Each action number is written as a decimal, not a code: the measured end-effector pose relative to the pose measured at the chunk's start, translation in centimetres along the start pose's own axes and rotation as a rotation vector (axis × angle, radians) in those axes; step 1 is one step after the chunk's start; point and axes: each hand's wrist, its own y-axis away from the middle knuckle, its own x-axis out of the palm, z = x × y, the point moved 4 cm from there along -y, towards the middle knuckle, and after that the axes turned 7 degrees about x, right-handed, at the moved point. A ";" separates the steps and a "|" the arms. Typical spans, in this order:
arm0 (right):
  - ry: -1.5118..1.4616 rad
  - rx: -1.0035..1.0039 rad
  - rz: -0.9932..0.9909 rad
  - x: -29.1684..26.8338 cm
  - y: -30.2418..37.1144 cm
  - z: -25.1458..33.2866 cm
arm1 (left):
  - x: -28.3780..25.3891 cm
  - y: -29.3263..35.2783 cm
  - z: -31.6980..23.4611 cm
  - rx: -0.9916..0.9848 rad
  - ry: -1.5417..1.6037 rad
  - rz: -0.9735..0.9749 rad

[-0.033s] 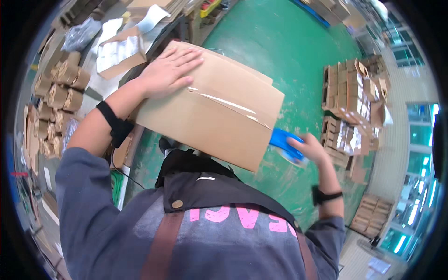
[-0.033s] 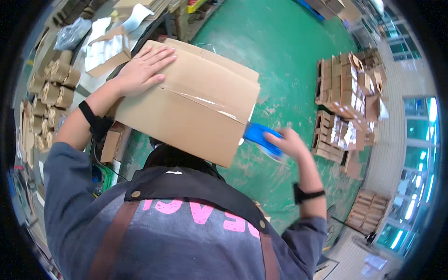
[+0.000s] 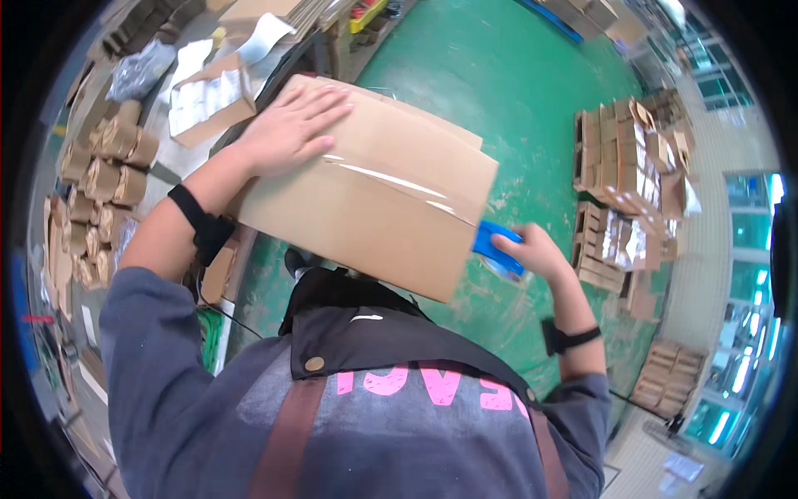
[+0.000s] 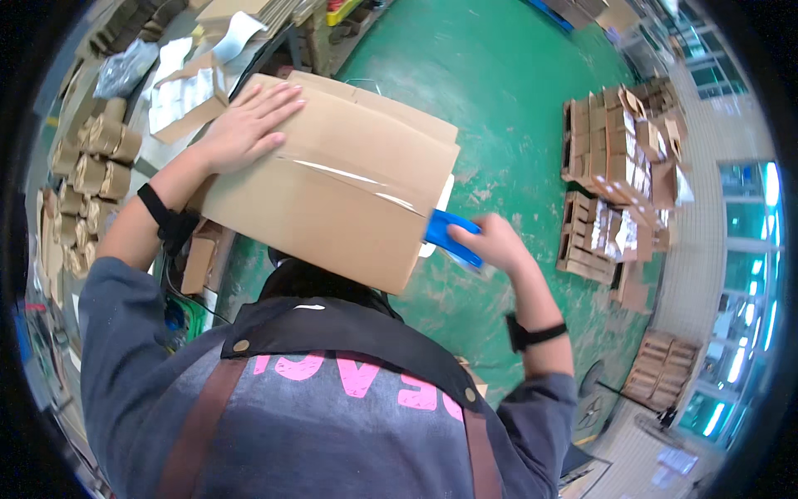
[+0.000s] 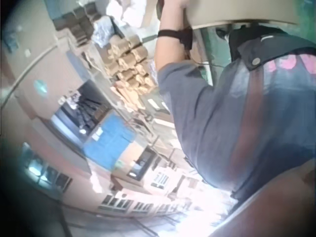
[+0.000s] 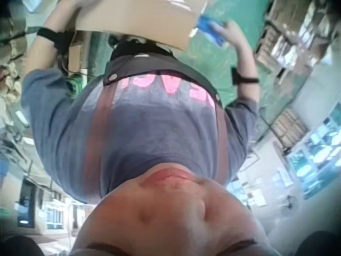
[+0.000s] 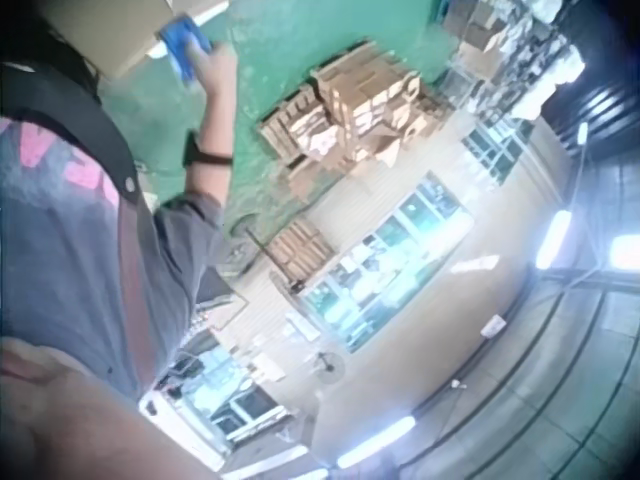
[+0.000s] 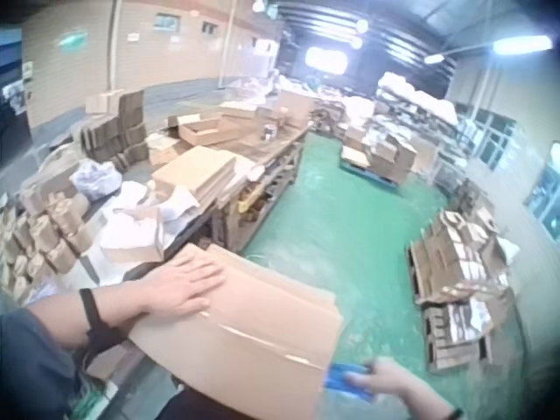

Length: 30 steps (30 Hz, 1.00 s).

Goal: Packing metal parts into cardboard boxes, sealing them with tape, and stacking them on a pallet.

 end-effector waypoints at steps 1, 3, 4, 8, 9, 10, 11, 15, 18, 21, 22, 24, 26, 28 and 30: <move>0.197 -0.018 -0.082 0.4 0.0 3.2 | -0.1 0.3 0.0 0.015 -0.015 0.008; 0.373 -0.026 -0.178 1.2 0.0 5.9 | 0.1 0.6 0.4 0.012 -0.010 -0.038; 0.390 -0.014 -0.208 1.5 -0.4 5.9 | -0.1 0.3 0.3 0.014 0.001 -0.083; 0.205 0.090 -0.434 2.7 -0.9 3.6 | -0.9 4.8 3.3 -0.551 0.064 -0.520; 0.098 0.111 -0.466 3.8 -0.9 2.7 | 2.7 7.7 6.4 -0.755 0.562 -0.409; -0.015 0.138 -0.492 5.4 -1.2 1.9 | 5.0 10.4 8.7 -0.920 1.074 -0.300; -0.151 0.160 -0.550 7.2 -1.4 1.5 | 3.9 8.7 3.6 -1.105 1.496 -0.260; -0.500 0.040 -0.696 8.6 0.5 0.1 | 0.9 7.7 -1.4 -0.947 1.393 -0.500; -0.601 -0.186 -0.830 6.4 2.9 1.0 | 1.3 10.5 -1.4 -0.794 1.374 -0.765; -0.539 -0.311 -0.825 6.0 5.4 1.1 | 2.7 13.3 -0.4 -0.580 1.661 -0.907; -0.533 -0.328 -0.811 6.4 5.9 0.4 | 2.9 14.6 0.3 -0.787 1.513 -0.934; -0.607 -0.108 -0.806 6.7 5.8 -2.4 | 3.0 16.0 1.5 -0.958 1.448 -0.884; -0.631 -0.091 -0.818 6.1 5.3 -6.0 | 2.6 16.4 1.7 -0.940 1.409 -0.794; -0.710 -0.048 -0.846 4.2 4.7 -7.5 | 2.8 16.2 1.6 -1.002 1.294 -0.709; -0.796 -0.092 -0.877 1.2 5.3 -4.2 | 4.9 17.3 2.4 -1.057 1.182 -0.802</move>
